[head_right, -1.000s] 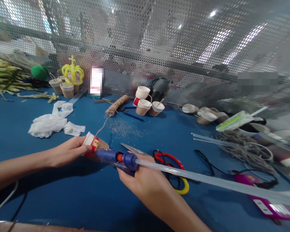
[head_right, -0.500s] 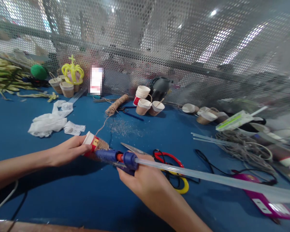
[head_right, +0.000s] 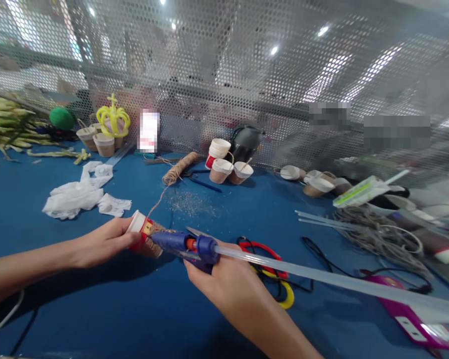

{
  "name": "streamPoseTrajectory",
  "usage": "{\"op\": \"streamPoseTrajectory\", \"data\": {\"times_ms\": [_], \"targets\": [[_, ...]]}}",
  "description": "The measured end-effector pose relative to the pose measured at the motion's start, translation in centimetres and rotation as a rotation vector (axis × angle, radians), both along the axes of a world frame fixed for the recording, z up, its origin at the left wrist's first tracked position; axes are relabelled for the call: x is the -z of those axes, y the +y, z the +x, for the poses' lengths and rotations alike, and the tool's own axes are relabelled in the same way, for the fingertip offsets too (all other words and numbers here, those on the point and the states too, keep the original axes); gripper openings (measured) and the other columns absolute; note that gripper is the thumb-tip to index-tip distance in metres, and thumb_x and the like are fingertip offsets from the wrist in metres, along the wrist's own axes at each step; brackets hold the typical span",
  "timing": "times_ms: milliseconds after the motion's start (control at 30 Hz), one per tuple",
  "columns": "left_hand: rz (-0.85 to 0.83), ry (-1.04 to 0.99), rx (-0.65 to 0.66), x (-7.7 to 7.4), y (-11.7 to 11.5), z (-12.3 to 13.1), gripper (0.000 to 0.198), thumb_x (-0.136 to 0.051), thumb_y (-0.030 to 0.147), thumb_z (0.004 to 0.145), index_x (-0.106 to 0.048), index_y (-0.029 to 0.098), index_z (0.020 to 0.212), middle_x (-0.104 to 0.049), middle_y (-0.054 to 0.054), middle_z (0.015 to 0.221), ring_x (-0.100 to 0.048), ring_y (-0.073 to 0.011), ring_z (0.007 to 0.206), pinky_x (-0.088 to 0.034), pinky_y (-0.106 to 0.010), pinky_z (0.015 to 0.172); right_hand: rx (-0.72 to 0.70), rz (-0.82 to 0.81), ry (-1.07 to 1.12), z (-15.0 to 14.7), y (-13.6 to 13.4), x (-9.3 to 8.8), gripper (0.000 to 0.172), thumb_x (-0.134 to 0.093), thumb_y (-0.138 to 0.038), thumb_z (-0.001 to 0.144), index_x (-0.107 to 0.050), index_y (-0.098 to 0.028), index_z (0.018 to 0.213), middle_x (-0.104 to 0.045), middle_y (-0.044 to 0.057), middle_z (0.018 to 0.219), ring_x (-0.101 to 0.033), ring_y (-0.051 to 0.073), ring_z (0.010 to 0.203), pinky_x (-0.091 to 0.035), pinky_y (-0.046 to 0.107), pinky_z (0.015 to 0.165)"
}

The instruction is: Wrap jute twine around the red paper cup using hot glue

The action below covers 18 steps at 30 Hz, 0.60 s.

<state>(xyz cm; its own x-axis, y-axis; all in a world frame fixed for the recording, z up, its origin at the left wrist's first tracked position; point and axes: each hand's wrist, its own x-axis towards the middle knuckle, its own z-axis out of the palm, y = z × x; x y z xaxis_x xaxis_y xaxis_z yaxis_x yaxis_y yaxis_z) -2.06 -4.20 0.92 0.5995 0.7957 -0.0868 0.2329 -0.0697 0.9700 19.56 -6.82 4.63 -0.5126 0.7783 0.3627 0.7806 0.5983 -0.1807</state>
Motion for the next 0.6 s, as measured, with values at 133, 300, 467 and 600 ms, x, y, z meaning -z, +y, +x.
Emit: {"op": "streamPoseTrajectory", "data": {"times_ms": [133, 300, 467, 600], "targets": [[0.014, -0.001, 0.002, -0.1, -0.1, 0.0, 0.031, -0.032, 0.018, 0.078, -0.056, 0.014, 0.098, -0.064, -0.004, 0.096, -0.056, -0.0174, 0.089, -0.040, -0.028, 0.085, -0.060, 0.116, -0.075, 0.8, 0.1, 0.8, 0.034, -0.032, -0.019, 0.079, -0.065, -0.022, 0.070, -0.053, 0.000, 0.043, -0.048, 0.014, 0.041, -0.037, 0.026, 0.044], [0.074, 0.090, -0.022, 0.1, 0.0, -0.3, 0.031, -0.035, 0.020, 0.077, -0.056, 0.013, 0.098, -0.063, -0.004, 0.097, -0.055, -0.0187, 0.088, -0.042, -0.028, 0.082, -0.196, 0.214, -0.254, 1.0, 0.4, 0.1, 0.039, -0.030, -0.010, 0.079, -0.068, -0.020, 0.071, -0.047, 0.000, 0.036, -0.042, 0.012, 0.034, -0.028, 0.024, 0.037], [0.086, 0.136, -0.030, 0.0, 0.0, -0.3, 0.031, -0.034, 0.021, 0.076, -0.056, 0.012, 0.097, -0.063, -0.004, 0.094, -0.055, -0.0185, 0.086, -0.042, -0.028, 0.080, -0.154, 0.089, -0.217, 1.2, 0.6, 0.4, 0.029, -0.039, -0.014, 0.079, -0.067, -0.022, 0.073, -0.052, -0.002, 0.041, -0.045, 0.010, 0.035, -0.031, 0.022, 0.038], [0.097, 0.156, -0.017, 0.0, 0.0, -0.3, 0.030, -0.034, 0.021, 0.076, -0.057, 0.013, 0.094, -0.063, -0.002, 0.089, -0.055, -0.0176, 0.082, -0.043, -0.026, 0.076, -0.080, 0.139, -0.128, 1.3, 0.7, 1.4, 0.034, -0.034, -0.017, 0.080, -0.066, -0.022, 0.072, -0.047, -0.002, 0.037, -0.044, 0.012, 0.037, -0.032, 0.024, 0.039]]}}
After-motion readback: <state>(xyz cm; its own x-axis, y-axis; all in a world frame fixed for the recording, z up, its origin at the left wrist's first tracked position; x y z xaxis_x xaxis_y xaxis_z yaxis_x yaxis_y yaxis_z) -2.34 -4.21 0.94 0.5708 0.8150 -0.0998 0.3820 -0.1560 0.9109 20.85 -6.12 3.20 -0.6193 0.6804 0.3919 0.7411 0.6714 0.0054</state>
